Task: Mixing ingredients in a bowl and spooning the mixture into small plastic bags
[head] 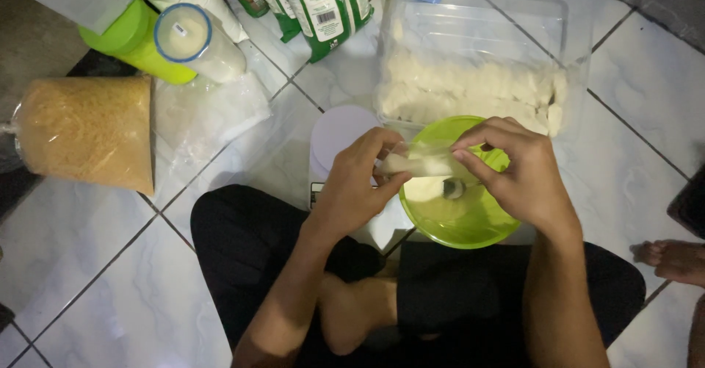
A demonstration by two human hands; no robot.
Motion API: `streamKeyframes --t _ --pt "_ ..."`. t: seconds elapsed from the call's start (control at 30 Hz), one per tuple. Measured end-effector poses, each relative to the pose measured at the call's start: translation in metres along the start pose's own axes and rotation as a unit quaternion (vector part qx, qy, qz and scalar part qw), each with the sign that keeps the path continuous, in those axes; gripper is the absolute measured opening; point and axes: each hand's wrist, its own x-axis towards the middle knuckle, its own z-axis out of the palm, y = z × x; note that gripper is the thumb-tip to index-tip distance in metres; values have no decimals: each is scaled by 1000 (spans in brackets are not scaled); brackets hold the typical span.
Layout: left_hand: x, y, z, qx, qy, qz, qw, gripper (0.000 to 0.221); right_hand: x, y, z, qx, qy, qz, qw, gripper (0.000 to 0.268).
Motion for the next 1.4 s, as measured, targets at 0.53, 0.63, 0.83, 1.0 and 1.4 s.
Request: streamKeyframes --t 0.53,0.63,0.83,1.0,1.4 --pt "-2 0 -8 -82 -15 4 997 29 40 -61 -35 -70 -107 -113 985 7" --pt "-5 8 -10 -111 -28 -12 993 24 48 -71 -39 -125 -156 -109 974 12" --pt "-7 16 4 -118 -38 -42 991 38 60 -92 -32 -115 -179 -158 964 11" --pt "-10 4 24 -136 9 -31 990 10 55 -107 -26 -179 -168 -104 964 35" --pt "-7 18 13 -449 14 -16 893 35 -29 -54 -44 104 80 31 991 42"
